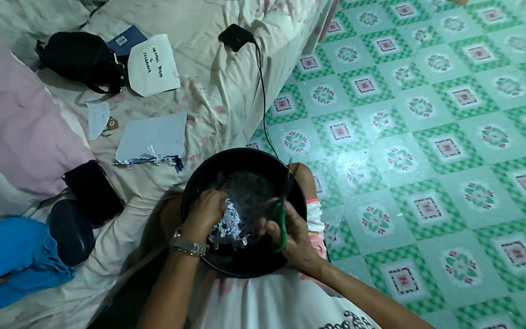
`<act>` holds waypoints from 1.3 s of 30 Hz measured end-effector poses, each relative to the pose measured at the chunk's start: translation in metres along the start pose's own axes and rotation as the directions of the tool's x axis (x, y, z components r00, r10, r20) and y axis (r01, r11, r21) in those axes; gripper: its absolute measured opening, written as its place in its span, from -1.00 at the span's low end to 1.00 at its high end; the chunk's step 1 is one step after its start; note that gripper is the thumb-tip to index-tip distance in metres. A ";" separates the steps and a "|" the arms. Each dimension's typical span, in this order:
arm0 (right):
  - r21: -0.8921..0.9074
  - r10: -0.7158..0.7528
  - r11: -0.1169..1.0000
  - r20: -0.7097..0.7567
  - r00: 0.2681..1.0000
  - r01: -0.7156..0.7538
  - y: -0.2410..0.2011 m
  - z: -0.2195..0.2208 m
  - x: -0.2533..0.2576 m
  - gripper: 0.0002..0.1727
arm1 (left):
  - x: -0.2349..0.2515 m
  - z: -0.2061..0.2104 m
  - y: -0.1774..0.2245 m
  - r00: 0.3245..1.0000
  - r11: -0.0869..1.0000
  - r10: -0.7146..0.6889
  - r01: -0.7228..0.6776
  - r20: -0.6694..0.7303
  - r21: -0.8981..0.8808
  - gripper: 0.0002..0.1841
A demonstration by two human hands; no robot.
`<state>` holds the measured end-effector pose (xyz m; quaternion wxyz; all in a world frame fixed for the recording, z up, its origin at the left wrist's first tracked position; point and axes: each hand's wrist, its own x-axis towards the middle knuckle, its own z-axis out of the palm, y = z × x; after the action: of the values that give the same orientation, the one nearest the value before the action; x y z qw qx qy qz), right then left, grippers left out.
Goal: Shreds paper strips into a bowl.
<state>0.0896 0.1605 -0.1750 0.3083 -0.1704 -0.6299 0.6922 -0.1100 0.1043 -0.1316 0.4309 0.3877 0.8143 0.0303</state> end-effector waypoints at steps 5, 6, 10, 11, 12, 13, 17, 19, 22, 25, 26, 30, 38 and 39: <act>-0.064 -0.074 0.995 0.028 0.997 0.075 0.007 -0.001 -0.006 -0.55 | 0.015 0.032 -0.010 0.361 0.864 0.484 -0.343 -0.797 0.369 -0.79; -0.076 -0.078 0.994 0.029 0.996 0.081 0.008 -0.002 -0.007 -0.55 | 0.015 0.029 -0.008 0.227 0.852 0.496 -0.314 -0.838 0.419 -0.77; -0.078 -0.098 0.992 0.032 0.995 0.100 0.009 -0.006 -0.009 -0.52 | -0.016 0.007 -0.001 0.546 0.985 0.170 -0.081 -0.821 0.150 -0.44; -0.076 -0.104 0.991 0.036 0.994 0.106 0.009 -0.006 -0.010 -0.51 | -0.020 0.002 -0.005 0.666 0.999 0.053 -0.028 -0.744 0.046 -0.47; -0.077 -0.109 0.991 0.041 0.993 0.112 0.009 -0.006 -0.011 -0.51 | -0.021 0.001 -0.010 0.712 0.999 -0.003 -0.025 -0.702 -0.029 -0.57; -0.078 -0.115 0.990 0.045 0.992 0.118 0.009 -0.006 -0.011 -0.52 | -0.022 0.002 -0.015 0.712 0.996 -0.005 -0.060 -0.702 -0.068 -0.63; -0.067 -0.093 0.993 0.038 0.995 0.095 0.009 -0.009 -0.013 -0.56 | -0.027 0.011 -0.019 0.600 0.982 0.107 -0.189 -0.793 -0.011 -0.67; -0.064 -0.095 0.993 0.037 0.995 0.097 0.010 -0.010 -0.012 -0.55 | -0.027 0.011 -0.018 0.591 0.982 0.118 -0.191 -0.798 0.004 -0.66; -0.070 -0.084 0.994 0.025 0.996 0.086 0.009 -0.012 -0.011 -0.55 | -0.028 0.010 -0.014 0.561 0.979 0.148 -0.202 -0.814 0.039 -0.68; -0.051 -0.076 0.996 0.022 0.997 0.077 0.009 -0.014 -0.013 -0.58 | -0.031 0.012 -0.013 0.537 0.975 0.180 -0.209 -0.824 0.078 -0.69; -0.042 -0.078 0.996 0.025 0.997 0.079 0.010 -0.015 -0.014 -0.58 | -0.031 0.013 -0.013 0.523 0.973 0.191 -0.215 -0.831 0.088 -0.70; -0.012 -0.064 0.998 0.034 0.997 0.065 0.014 -0.010 -0.015 -0.61 | -0.028 0.010 -0.013 0.440 0.936 0.312 -0.295 -0.842 0.192 -0.71; 0.099 -0.115 0.990 0.099 0.988 0.105 0.015 -0.002 0.004 -0.61 | 0.000 -0.003 -0.033 0.680 0.984 0.117 -0.179 -0.724 -0.009 -0.62; 0.103 -0.111 0.990 0.107 0.988 0.100 0.015 -0.001 0.007 -0.60 | 0.003 -0.003 -0.035 0.655 0.985 0.125 -0.173 -0.745 0.013 -0.62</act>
<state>0.0817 0.1650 -0.1891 0.3162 -0.0823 -0.6200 0.7133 -0.1348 0.0825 -0.1449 0.0695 0.3941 0.8831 0.2449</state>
